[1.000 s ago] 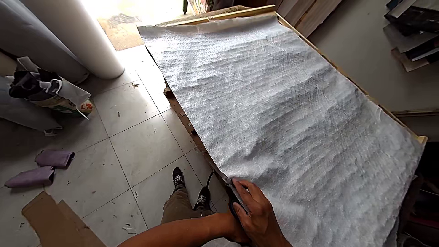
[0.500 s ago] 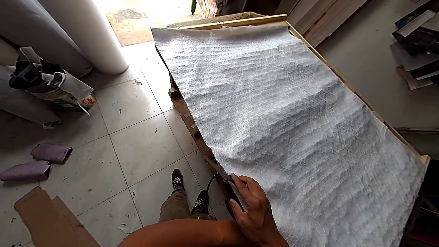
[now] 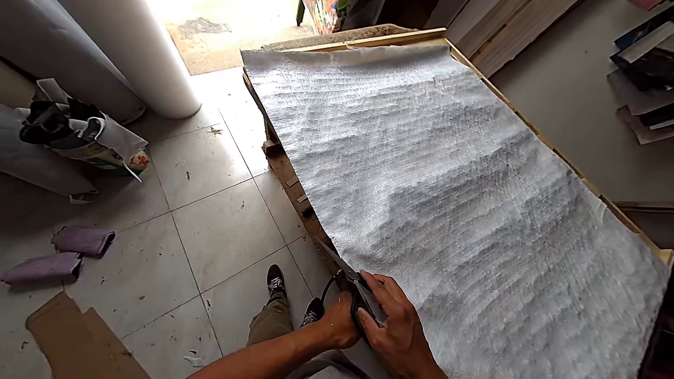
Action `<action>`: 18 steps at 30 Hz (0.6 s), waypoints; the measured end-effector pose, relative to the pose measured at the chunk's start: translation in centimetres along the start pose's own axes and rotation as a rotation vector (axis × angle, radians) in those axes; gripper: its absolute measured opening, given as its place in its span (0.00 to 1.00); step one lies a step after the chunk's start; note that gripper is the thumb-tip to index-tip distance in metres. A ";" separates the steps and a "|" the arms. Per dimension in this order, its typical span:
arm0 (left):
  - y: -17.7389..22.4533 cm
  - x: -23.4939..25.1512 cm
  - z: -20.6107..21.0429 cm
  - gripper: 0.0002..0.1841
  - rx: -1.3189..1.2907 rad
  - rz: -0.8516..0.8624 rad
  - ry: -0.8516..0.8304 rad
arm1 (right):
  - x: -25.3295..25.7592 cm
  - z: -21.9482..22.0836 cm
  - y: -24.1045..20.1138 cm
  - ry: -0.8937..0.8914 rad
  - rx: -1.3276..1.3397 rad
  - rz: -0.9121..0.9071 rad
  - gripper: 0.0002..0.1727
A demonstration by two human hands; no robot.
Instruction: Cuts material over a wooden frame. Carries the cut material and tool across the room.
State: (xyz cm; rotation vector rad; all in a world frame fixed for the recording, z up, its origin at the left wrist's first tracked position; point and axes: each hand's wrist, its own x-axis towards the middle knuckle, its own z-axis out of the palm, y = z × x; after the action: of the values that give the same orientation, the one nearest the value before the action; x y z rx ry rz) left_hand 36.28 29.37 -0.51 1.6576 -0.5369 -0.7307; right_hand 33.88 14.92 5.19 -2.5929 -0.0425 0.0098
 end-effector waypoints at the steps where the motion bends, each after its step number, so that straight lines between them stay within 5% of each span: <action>1: -0.4 0.2 -0.3 0.21 -0.001 0.037 0.032 | 0.5 0.4 -0.1 0.002 -0.011 0.001 0.33; 7: -1.0 1.2 -0.9 0.19 0.094 0.148 -0.055 | 0.9 -0.3 0.2 0.030 0.094 -0.072 0.25; 11: -0.2 0.5 -1.6 0.18 0.104 0.157 -0.132 | 2.7 0.3 -0.7 0.010 0.001 -0.068 0.33; 18: -0.7 2.3 -3.2 0.17 0.274 0.310 -0.228 | 5.5 1.3 -1.4 0.057 0.046 -0.123 0.27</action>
State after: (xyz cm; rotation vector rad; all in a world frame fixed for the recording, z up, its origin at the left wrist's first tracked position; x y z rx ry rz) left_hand 40.14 30.16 -1.24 1.6962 -1.0705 -0.6386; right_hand 39.36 17.00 4.87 -2.5383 -0.1781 -0.1067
